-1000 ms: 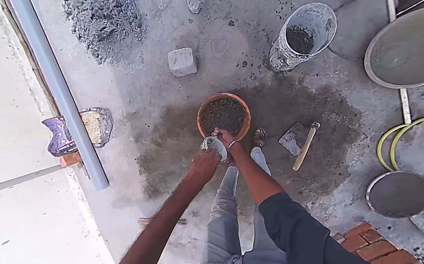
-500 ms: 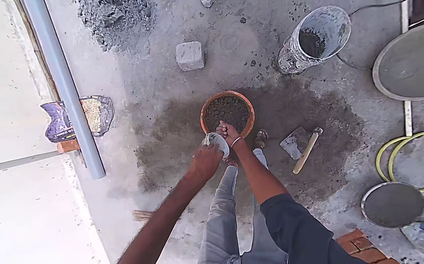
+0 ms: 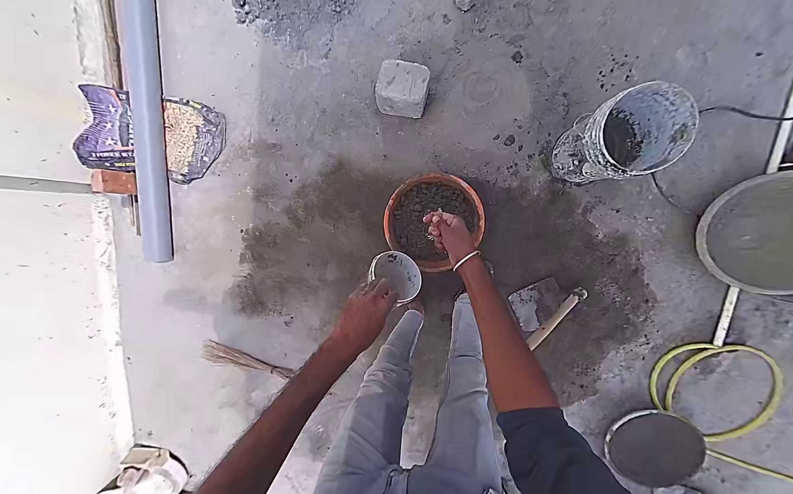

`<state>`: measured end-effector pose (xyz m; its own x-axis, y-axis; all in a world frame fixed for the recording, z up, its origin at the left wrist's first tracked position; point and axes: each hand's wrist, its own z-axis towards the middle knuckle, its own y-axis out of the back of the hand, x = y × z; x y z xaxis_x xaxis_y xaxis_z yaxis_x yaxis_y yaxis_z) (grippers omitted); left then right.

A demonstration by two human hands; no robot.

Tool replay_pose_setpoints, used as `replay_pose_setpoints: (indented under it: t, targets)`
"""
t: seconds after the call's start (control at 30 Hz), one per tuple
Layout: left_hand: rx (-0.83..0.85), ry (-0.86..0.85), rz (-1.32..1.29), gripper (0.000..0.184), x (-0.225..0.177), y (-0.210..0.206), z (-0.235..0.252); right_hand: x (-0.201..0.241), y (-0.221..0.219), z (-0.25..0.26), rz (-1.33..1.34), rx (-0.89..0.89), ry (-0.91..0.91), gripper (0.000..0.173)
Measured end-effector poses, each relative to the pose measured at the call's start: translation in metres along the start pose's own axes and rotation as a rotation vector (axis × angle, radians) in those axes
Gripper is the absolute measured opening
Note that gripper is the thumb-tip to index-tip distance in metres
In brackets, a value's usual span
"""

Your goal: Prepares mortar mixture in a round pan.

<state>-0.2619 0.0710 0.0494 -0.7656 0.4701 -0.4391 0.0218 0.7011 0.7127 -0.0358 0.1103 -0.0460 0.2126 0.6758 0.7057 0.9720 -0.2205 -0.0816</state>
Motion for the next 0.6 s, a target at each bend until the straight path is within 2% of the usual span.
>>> replay_pose_setpoints:
  t: [0.13,0.2,0.27,0.4,0.47,0.6]
  targets:
    - [0.063,-0.02,-0.043,0.025,-0.008,-0.003,0.002,0.001,0.008,0.01,-0.295,-0.032,0.21,0.029]
    - [0.069,-0.053,-0.052,0.025,-0.014,-0.002,0.005,-0.004,0.014,0.005,-0.326,0.02,0.228,0.029]
    - [0.088,-0.089,-0.059,0.025,-0.02,0.001,0.011,-0.013,0.015,-0.002,-0.202,-0.013,0.162,0.032]
    - [0.106,-0.199,-0.056,0.023,-0.03,0.007,0.03,-0.033,0.011,-0.003,0.284,-0.229,-0.083,0.035]
    - [0.124,-0.243,-0.055,0.023,-0.037,0.014,0.041,-0.039,0.012,-0.007,0.445,-0.247,-0.197,0.036]
    - [0.201,-0.271,0.012,0.023,-0.047,0.023,0.056,-0.052,0.01,0.003,0.636,-0.267,-0.318,0.024]
